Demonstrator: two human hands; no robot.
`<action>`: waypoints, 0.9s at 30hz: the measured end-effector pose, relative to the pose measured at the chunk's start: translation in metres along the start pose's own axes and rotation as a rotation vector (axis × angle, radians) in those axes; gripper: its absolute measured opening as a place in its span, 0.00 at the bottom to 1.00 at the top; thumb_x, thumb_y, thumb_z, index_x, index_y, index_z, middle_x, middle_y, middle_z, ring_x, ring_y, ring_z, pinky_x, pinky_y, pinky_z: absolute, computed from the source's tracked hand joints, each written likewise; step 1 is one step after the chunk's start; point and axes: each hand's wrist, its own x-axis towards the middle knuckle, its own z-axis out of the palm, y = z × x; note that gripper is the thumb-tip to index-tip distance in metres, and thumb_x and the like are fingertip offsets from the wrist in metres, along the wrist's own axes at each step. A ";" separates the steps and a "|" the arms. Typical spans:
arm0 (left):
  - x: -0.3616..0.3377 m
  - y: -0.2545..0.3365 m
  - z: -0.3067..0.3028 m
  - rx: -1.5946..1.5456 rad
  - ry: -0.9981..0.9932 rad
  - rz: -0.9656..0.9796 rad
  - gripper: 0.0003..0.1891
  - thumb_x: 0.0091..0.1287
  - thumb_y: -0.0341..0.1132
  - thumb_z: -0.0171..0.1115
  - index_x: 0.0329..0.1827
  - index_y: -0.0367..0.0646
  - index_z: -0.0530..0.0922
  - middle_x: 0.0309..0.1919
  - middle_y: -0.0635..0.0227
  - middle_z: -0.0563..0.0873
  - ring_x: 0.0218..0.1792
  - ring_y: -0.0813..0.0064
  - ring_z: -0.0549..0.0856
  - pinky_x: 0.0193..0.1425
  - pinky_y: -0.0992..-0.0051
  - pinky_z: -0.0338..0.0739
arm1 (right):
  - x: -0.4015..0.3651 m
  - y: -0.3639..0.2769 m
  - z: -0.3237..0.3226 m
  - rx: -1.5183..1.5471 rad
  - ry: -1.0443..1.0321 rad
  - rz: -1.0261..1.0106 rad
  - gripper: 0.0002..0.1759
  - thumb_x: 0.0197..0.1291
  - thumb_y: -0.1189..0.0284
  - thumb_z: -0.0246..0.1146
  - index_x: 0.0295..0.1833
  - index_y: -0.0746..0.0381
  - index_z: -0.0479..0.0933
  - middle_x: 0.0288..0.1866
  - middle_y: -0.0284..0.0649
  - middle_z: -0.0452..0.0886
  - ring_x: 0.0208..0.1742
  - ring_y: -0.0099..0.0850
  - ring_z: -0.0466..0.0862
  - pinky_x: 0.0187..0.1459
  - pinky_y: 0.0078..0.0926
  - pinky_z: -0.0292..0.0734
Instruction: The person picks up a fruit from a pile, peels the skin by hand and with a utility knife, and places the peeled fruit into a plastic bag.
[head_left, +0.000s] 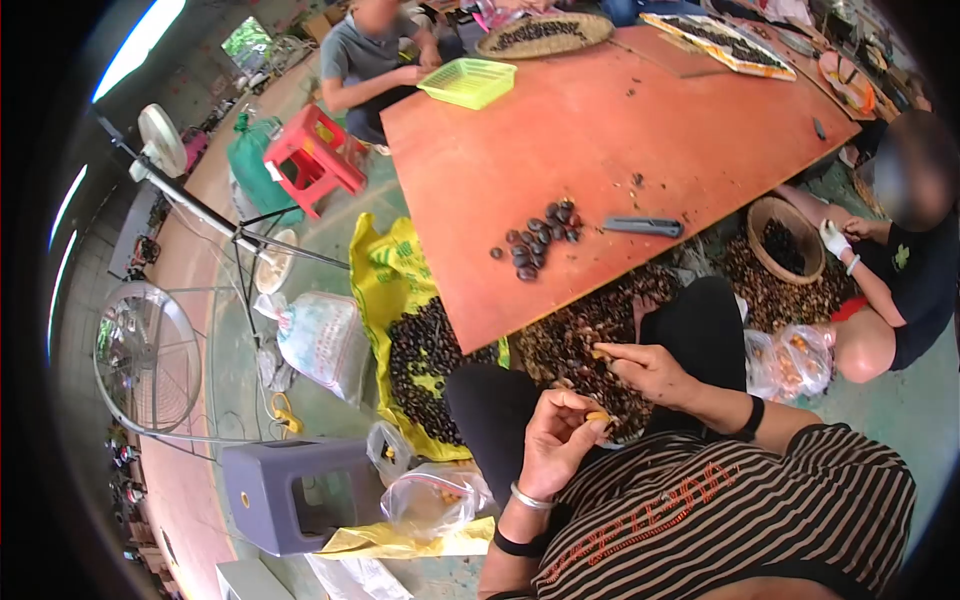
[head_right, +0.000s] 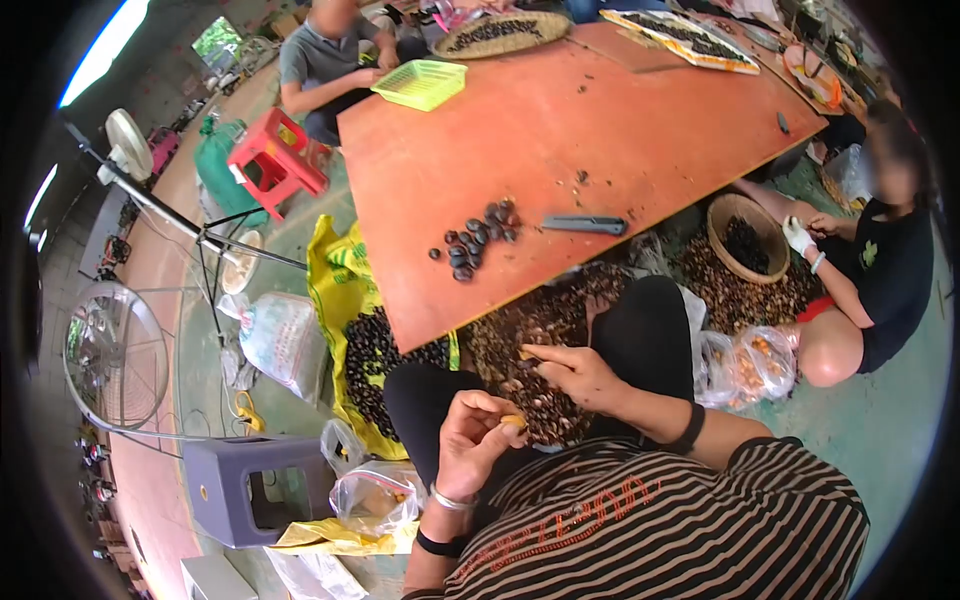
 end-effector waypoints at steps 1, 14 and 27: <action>0.003 0.002 -0.002 -0.058 0.037 -0.028 0.12 0.62 0.21 0.60 0.45 0.42 0.67 0.40 0.59 0.80 0.33 0.75 0.82 0.36 0.77 0.79 | 0.000 -0.004 -0.004 -0.046 0.000 -0.063 0.20 0.65 0.73 0.54 0.62 0.63 0.71 0.37 0.31 0.78 0.34 0.14 0.73 0.36 0.16 0.72; 0.014 0.003 -0.002 -0.277 0.213 0.138 0.17 0.64 0.26 0.60 0.57 0.39 0.73 0.47 0.67 0.80 0.42 0.78 0.79 0.50 0.77 0.75 | -0.016 -0.066 0.017 -0.005 -0.240 -0.319 0.27 0.65 0.71 0.57 0.68 0.63 0.62 0.34 0.33 0.77 0.35 0.16 0.72 0.40 0.18 0.71; 0.015 0.003 0.002 0.067 0.321 0.268 0.16 0.60 0.21 0.63 0.51 0.38 0.74 0.43 0.71 0.79 0.42 0.83 0.77 0.48 0.82 0.73 | -0.002 -0.053 0.022 -0.141 -0.227 -0.435 0.25 0.63 0.70 0.57 0.65 0.63 0.66 0.39 0.42 0.80 0.37 0.23 0.79 0.42 0.23 0.74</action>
